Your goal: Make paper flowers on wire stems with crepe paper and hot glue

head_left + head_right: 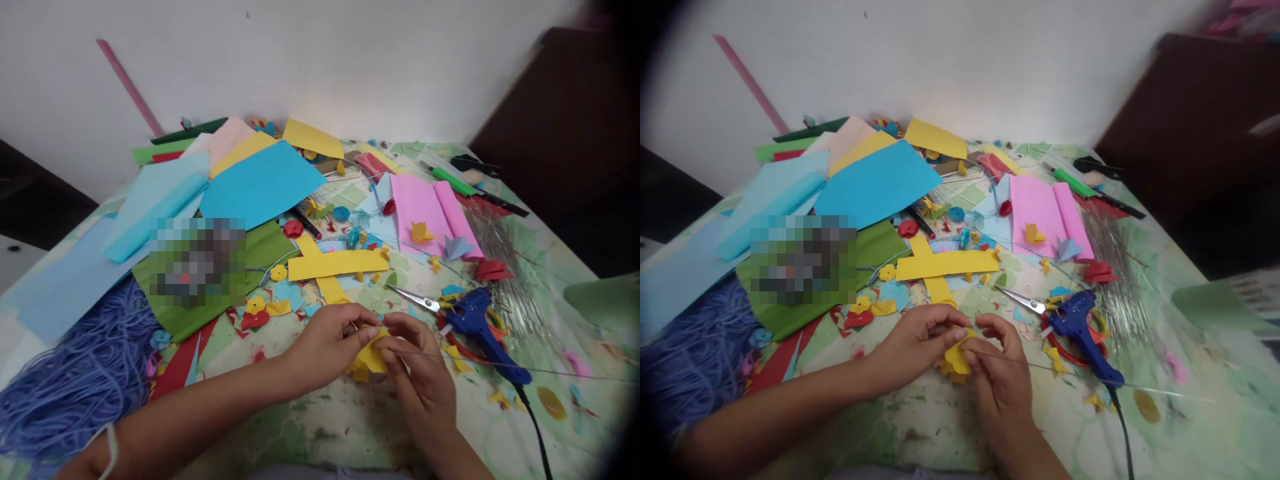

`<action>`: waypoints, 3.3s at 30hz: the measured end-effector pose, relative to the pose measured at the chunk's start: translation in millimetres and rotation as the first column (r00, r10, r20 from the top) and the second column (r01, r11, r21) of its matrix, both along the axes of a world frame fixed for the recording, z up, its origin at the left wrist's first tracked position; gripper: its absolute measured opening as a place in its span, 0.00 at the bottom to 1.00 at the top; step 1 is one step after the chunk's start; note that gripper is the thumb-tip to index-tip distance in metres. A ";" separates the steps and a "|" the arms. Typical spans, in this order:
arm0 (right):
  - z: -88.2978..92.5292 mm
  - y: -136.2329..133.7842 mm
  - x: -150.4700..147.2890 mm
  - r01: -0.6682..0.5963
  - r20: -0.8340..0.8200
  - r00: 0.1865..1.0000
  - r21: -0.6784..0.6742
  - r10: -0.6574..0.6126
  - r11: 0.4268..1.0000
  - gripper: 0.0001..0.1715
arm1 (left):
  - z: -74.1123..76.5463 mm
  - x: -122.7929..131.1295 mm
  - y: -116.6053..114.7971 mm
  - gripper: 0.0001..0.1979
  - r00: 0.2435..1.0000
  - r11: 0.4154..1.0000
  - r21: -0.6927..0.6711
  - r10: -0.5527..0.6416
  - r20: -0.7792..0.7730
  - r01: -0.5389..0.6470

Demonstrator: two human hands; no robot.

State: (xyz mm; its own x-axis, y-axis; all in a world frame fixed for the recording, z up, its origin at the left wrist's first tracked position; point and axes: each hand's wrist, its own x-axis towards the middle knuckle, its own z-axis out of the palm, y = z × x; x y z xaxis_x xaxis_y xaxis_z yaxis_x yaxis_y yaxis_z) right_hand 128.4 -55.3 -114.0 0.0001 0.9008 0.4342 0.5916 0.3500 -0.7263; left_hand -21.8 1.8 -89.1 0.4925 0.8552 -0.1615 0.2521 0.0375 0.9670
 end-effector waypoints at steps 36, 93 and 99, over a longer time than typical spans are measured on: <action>-4.5 3.0 -34.8 -0.239 -0.882 0.432 -0.311 -0.186 0.920 0.13 | 3.8 -2.4 -12.1 0.16 0.990 0.917 0.377 -0.099 -0.098 0.129; 32.5 39.0 6.5 -0.192 -0.971 -0.047 -0.223 -0.235 0.956 0.13 | 33.8 -18.9 -27.7 0.19 0.761 0.849 0.359 -0.075 -0.645 0.388; 31.4 39.0 1.1 -0.223 -0.964 -0.079 -0.232 -0.255 0.947 0.08 | 32.2 -19.1 -29.6 0.19 0.828 0.816 0.425 -0.112 -0.550 0.392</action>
